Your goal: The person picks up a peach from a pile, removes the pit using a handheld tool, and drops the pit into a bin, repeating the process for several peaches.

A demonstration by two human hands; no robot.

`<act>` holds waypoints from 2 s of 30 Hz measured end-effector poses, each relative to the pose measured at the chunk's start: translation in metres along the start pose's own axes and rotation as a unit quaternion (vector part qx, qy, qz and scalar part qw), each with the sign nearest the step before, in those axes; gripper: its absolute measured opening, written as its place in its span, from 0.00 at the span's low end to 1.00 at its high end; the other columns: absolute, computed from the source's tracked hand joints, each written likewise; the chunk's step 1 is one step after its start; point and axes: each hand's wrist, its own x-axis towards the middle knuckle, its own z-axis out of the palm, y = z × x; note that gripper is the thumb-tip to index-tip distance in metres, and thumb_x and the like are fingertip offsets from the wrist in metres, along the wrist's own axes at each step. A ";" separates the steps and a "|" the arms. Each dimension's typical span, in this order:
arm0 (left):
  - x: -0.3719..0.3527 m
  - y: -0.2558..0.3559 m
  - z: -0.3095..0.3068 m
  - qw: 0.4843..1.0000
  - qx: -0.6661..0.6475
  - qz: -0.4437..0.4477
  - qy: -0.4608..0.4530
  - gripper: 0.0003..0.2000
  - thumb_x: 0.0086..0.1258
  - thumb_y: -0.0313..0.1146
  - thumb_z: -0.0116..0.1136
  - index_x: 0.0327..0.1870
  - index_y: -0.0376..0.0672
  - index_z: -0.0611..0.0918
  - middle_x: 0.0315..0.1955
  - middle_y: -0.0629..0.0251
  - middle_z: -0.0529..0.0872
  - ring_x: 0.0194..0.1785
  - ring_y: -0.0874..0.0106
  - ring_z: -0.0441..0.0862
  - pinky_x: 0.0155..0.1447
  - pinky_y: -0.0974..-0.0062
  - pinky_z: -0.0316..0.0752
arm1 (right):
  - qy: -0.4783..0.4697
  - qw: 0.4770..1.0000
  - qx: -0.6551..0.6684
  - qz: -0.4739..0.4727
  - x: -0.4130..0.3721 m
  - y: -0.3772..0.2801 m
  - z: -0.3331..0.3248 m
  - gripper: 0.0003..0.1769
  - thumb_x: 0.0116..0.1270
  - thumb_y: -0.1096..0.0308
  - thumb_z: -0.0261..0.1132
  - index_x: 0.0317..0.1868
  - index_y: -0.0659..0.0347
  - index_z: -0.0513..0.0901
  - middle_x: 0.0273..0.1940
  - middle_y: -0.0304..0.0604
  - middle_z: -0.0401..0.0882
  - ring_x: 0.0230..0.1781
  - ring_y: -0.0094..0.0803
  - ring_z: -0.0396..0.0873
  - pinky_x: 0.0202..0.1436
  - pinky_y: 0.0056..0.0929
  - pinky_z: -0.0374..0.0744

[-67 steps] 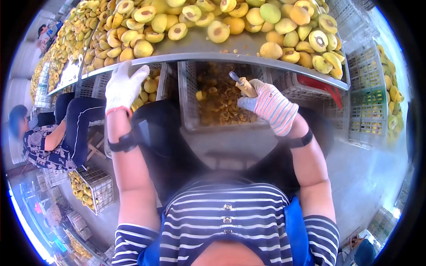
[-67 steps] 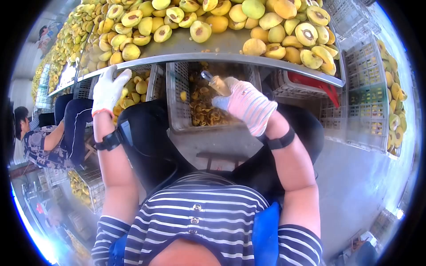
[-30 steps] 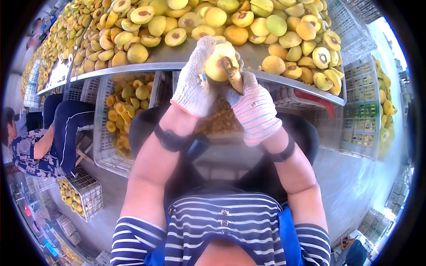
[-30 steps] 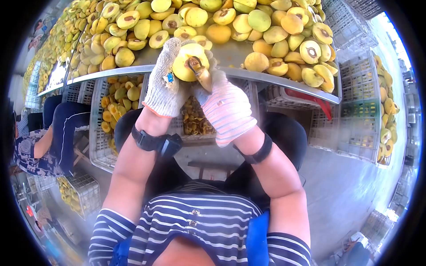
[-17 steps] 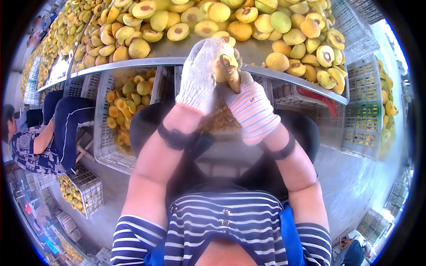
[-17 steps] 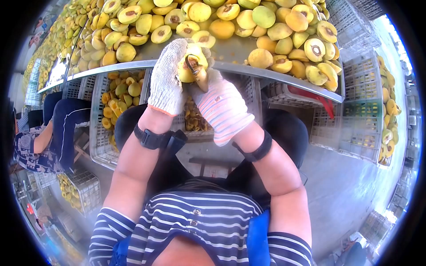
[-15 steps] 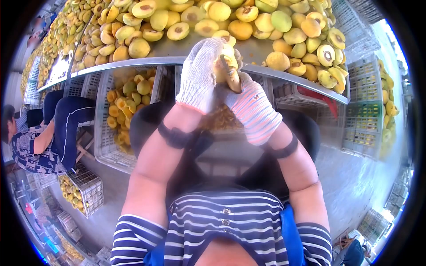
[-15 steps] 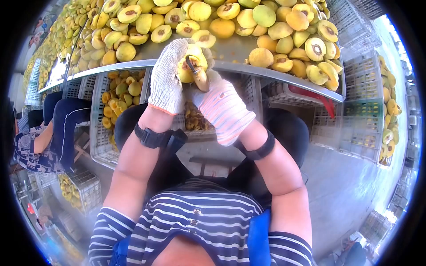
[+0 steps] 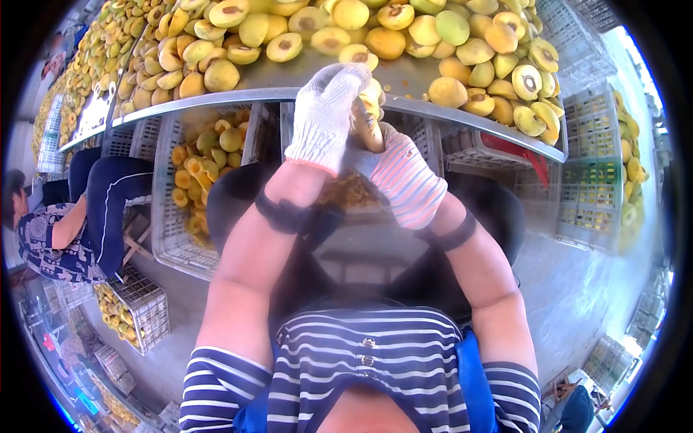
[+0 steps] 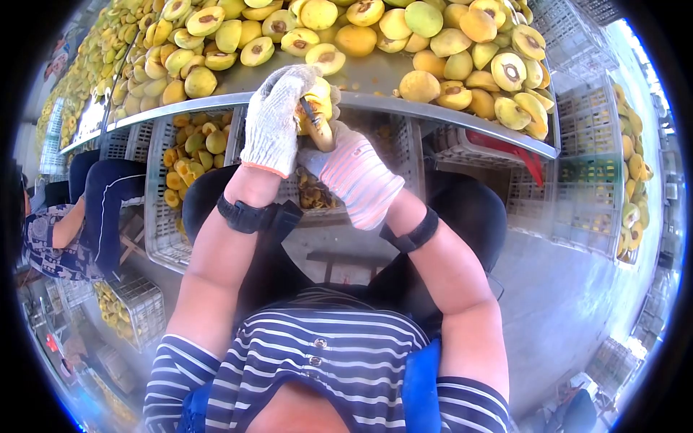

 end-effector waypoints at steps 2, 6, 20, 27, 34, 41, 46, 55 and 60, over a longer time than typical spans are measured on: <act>0.004 -0.006 -0.005 0.971 0.165 0.161 -0.063 0.14 0.73 0.37 0.57 0.50 0.35 0.80 0.34 0.49 0.87 0.31 0.63 0.86 0.36 0.69 0.84 | -0.047 0.997 -0.006 0.063 -0.004 -0.011 -0.004 0.18 0.64 0.70 0.66 0.55 0.63 0.79 0.39 0.38 0.83 0.38 0.23 0.79 0.45 0.23 0.77; 0.007 -0.013 0.005 0.992 0.012 0.125 0.012 0.12 0.73 0.35 0.59 0.49 0.34 0.80 0.34 0.51 0.87 0.31 0.64 0.86 0.34 0.70 0.84 | -0.008 0.995 0.054 0.085 0.000 -0.003 0.004 0.17 0.65 0.67 0.66 0.53 0.64 0.79 0.37 0.42 0.84 0.39 0.26 0.81 0.45 0.26 0.78; 0.001 -0.011 0.000 0.993 -0.028 0.098 -0.051 0.14 0.77 0.36 0.56 0.52 0.33 0.79 0.39 0.50 0.87 0.39 0.62 0.88 0.45 0.67 0.85 | 0.031 0.998 0.029 0.038 0.002 0.001 0.000 0.20 0.67 0.73 0.66 0.59 0.65 0.77 0.45 0.37 0.83 0.43 0.22 0.81 0.48 0.25 0.81; 0.005 -0.014 0.005 0.996 -0.015 0.093 -0.011 0.13 0.73 0.35 0.60 0.50 0.35 0.80 0.32 0.56 0.86 0.33 0.68 0.84 0.36 0.71 0.81 | 0.003 0.992 0.120 -0.032 0.002 0.022 0.008 0.20 0.66 0.67 0.69 0.55 0.66 0.80 0.33 0.38 0.82 0.30 0.24 0.79 0.35 0.27 0.78; -0.003 0.001 0.006 0.991 -0.096 -0.057 -0.079 0.14 0.76 0.39 0.54 0.54 0.39 0.78 0.38 0.49 0.86 0.35 0.61 0.85 0.36 0.65 0.83 | -0.133 0.952 0.239 0.137 -0.022 -0.019 -0.018 0.14 0.61 0.60 0.73 0.40 0.58 0.81 0.26 0.31 0.76 0.19 0.18 0.71 0.21 0.19 0.68; -0.011 0.022 -0.025 0.992 -0.119 -0.012 -0.041 0.19 0.79 0.48 0.48 0.52 0.40 0.77 0.40 0.50 0.87 0.37 0.58 0.86 0.38 0.63 0.85 | -0.116 0.980 0.127 0.103 -0.032 -0.029 -0.034 0.21 0.56 0.57 0.76 0.41 0.59 0.76 0.21 0.32 0.70 0.14 0.17 0.64 0.17 0.19 0.60; -0.053 0.069 -0.090 0.946 0.218 0.204 0.130 0.23 0.74 0.50 0.56 0.56 0.39 0.80 0.40 0.51 0.87 0.43 0.56 0.88 0.46 0.62 0.85 | -0.048 0.975 -0.215 0.029 -0.023 -0.015 -0.030 0.16 0.63 0.66 0.71 0.47 0.61 0.79 0.28 0.33 0.75 0.23 0.18 0.71 0.26 0.21 0.69; 0.040 0.099 -0.075 0.656 0.744 0.049 0.119 0.38 0.61 0.55 0.63 0.71 0.44 0.73 0.62 0.47 0.80 0.66 0.52 0.77 0.71 0.63 0.70 | 0.035 0.971 -0.235 -0.033 -0.027 -0.025 -0.018 0.22 0.63 0.60 0.72 0.51 0.67 0.79 0.31 0.48 0.83 0.31 0.33 0.84 0.35 0.33 0.80; 0.137 0.049 -0.069 0.583 0.809 0.009 0.067 0.35 0.60 0.50 0.63 0.70 0.45 0.75 0.58 0.48 0.83 0.63 0.53 0.79 0.68 0.61 0.72 | 0.038 0.984 -0.176 0.012 -0.027 -0.031 -0.029 0.23 0.65 0.60 0.72 0.53 0.68 0.79 0.33 0.47 0.83 0.28 0.29 0.80 0.33 0.30 0.79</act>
